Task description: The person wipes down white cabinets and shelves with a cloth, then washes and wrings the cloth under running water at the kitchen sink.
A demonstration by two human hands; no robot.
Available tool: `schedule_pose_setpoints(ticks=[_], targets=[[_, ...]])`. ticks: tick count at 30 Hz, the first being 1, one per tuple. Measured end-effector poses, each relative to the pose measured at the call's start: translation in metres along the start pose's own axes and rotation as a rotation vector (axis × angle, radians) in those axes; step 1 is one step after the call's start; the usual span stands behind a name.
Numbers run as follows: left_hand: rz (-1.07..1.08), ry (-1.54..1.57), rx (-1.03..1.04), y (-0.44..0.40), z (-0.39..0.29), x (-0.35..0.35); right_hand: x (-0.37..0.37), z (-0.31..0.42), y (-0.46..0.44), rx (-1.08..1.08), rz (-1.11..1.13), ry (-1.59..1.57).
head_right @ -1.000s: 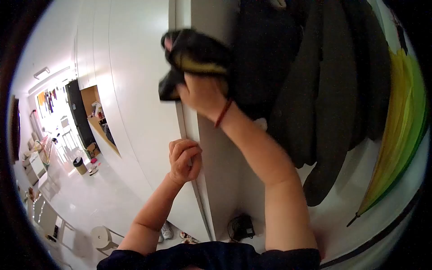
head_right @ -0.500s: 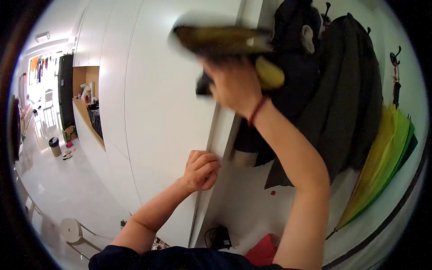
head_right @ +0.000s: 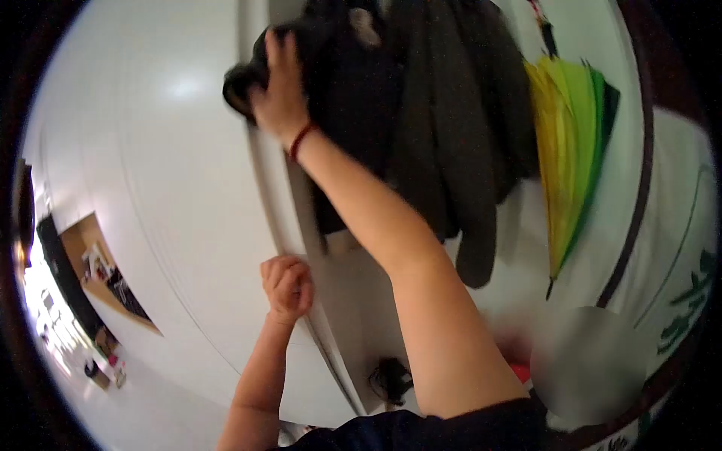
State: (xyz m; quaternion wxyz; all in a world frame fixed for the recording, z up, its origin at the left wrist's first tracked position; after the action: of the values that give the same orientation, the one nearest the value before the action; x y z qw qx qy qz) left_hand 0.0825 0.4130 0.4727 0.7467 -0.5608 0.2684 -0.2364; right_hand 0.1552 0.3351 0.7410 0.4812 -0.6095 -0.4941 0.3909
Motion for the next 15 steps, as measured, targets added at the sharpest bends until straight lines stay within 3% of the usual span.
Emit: schedule_pose_setpoints(ticks=[2, 6, 7, 8, 11, 12, 14, 15], targets=[[-0.015, -0.011, 0.003, 0.002, 0.001, 0.007, -0.002, -0.003, 0.073, 0.09, 0.075, -0.106], [-0.041, -0.026, 0.002, 0.011, 0.007, 0.007, -0.019, 0.058, 0.237, 0.364, 0.104, -0.232], [0.068, -0.01, 0.024, 0.006, 0.001, 0.008, -0.022, 0.06, 0.283, 0.484, 0.157, -0.296], [0.042, -0.001, 0.035, 0.006, 0.001, 0.008, -0.027, 0.068, 0.323, 0.713, 0.094, -0.494], [0.052, -0.087, 0.021, 0.006, 0.004, 0.012, -0.048, 0.079, 0.418, 1.024, 0.181, -0.358], [0.053, -0.103, 0.021, 0.006, 0.004, 0.013, -0.039, 0.069, 0.487, 1.316, 0.039, -0.73], [0.046, -0.136, 0.021, 0.008, 0.002, 0.016, -0.069, 0.093, 0.546, 1.97, -0.586, -1.041], [0.051, -0.136, 0.017, 0.011, 0.004, 0.016, -0.076, 0.089, 0.58, 1.833, -0.651, -1.389]])
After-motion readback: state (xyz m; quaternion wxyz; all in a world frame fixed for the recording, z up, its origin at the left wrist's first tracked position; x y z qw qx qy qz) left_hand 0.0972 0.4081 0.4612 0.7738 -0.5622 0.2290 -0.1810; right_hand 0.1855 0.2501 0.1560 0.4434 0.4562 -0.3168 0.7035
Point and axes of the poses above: each hand's wrist, its own y-axis away from the middle knuckle, its own x-axis out of the palm, z = x × y, the point moved 6 cm from there along -y, towards the middle knuckle, and after that the axes turned 7 degrees about z, right-handed, at the moved point
